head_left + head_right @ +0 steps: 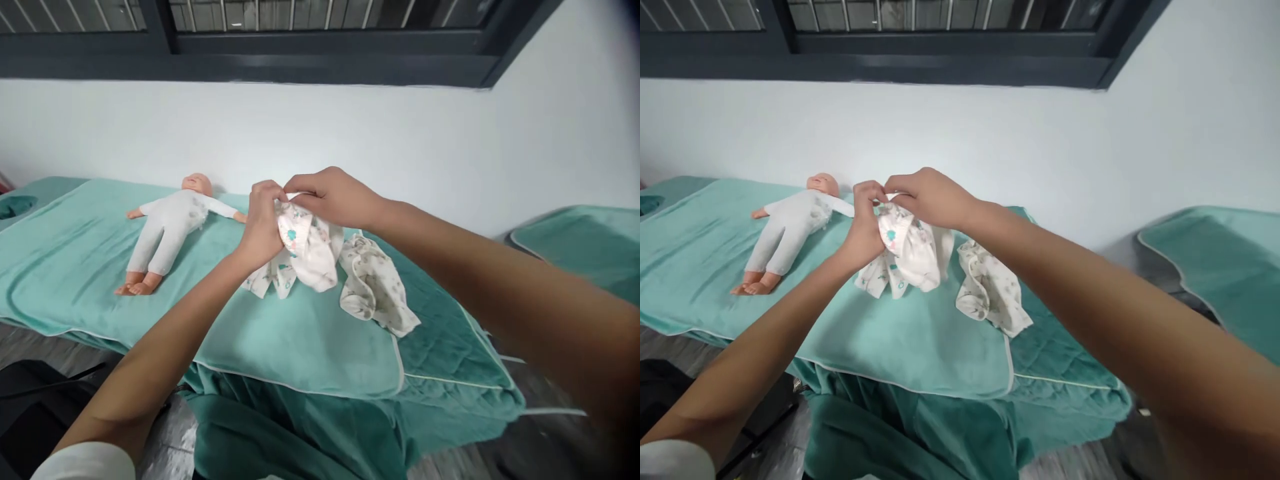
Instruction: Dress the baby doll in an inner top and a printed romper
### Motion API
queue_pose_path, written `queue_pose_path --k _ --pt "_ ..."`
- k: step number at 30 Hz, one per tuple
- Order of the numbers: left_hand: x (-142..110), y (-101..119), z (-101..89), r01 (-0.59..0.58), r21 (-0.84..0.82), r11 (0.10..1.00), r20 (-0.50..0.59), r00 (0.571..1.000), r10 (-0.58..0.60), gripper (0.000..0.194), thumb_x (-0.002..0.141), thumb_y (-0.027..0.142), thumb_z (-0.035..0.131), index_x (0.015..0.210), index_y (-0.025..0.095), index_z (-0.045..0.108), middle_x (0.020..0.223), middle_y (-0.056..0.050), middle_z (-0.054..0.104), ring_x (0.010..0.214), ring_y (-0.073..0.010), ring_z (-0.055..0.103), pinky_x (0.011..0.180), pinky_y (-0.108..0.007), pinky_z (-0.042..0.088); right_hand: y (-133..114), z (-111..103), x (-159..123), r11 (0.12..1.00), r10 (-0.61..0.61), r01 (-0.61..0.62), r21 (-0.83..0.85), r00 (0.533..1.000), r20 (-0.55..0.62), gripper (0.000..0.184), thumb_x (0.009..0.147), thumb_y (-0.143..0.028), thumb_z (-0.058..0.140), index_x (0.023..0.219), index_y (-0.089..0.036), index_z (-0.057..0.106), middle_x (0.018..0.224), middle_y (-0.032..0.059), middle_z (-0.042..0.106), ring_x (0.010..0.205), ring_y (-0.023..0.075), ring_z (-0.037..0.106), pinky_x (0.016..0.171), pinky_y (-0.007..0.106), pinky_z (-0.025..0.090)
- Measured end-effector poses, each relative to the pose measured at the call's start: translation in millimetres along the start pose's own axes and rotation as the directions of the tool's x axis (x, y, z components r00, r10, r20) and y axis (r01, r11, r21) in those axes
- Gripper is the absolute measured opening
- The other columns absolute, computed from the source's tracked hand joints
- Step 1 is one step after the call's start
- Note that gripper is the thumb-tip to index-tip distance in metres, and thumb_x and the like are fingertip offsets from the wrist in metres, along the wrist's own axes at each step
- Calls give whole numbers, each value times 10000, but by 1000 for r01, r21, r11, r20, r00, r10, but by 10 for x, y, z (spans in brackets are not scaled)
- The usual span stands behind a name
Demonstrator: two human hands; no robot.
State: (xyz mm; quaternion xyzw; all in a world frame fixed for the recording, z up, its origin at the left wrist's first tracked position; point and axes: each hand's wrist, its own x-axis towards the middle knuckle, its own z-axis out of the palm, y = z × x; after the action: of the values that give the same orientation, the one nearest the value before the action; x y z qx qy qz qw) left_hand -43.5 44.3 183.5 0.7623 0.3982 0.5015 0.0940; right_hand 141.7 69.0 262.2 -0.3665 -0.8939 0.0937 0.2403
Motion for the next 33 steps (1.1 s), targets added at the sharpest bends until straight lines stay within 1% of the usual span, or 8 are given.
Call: queue_pose_path --k 3,7,12,18,23,28,30,33 --pt "58 134 47 40 -99 994 68 997 -33 341 836 310 677 1139 259 528 1284 -72 586 1218 -230 546 992 -340 463 -157 -165 -303 997 -6 9 76 999 -47 255 931 -334 541 1015 -270 773 920 -12 756 856 204 671 799 337 461" --pt "72 184 -5 44 -42 998 254 967 -32 60 859 257 573 901 217 586 910 -23 663 861 -191 602 789 -307 438 -92 -270 -612 988 86 -88 130 996 21 219 895 -395 621 1010 -281 768 995 10 759 911 247 695 796 360 483" --pt "52 217 -81 179 365 914 34 978 -205 105 847 165 554 925 231 527 814 -37 622 819 -248 610 747 -344 366 63 -166 -746 925 368 -379 35 913 175 404 797 -322 724 1195 -314 652 969 34 736 777 265 699 717 382 508" --pt "-17 350 -165 311 196 930 -95 950 -298 177 877 247 621 938 237 456 912 -40 591 938 -262 625 792 -349 408 0 413 -646 911 334 -363 198 928 164 511 778 -494 769 1193 -245 605 1269 115 663 1153 348 650 950 457 542" --pt "-293 251 -328 299 -122 946 -17 953 -303 223 881 326 652 1042 239 524 1057 -33 597 964 -185 603 827 -321 502 -68 1089 -501 606 285 -260 752 953 100 639 761 -500 798 1302 -224 599 1400 107 641 1288 327 604 1117 491 473" --pt "-840 -196 -591 225 -46 973 39 974 -223 842 677 481 878 1407 314 494 1541 -108 411 1460 -344 382 1172 -489 402 -240 1508 -252 133 222 -261 956 948 228 412 780 -455 780 1139 -257 731 1186 70 769 1186 328 686 1038 525 548" --pt "-1105 -389 -686 310 -59 949 50 950 -308 892 713 499 852 1476 298 435 1524 -121 470 1444 -346 423 1198 -506 379 -377 1656 -102 91 206 -257 962 950 234 415 735 -440 816 1106 -264 753 1157 66 781 1207 340 678 1053 536 543" --pt "-1523 -635 -910 479 16 877 -144 869 -472 670 769 450 794 1361 264 542 1387 -106 605 1338 -332 535 1149 -485 436 -573 1905 73 187 62 -300 935 954 293 415 728 -393 841 1115 -270 759 1212 51 767 1250 326 657 1136 538 480"
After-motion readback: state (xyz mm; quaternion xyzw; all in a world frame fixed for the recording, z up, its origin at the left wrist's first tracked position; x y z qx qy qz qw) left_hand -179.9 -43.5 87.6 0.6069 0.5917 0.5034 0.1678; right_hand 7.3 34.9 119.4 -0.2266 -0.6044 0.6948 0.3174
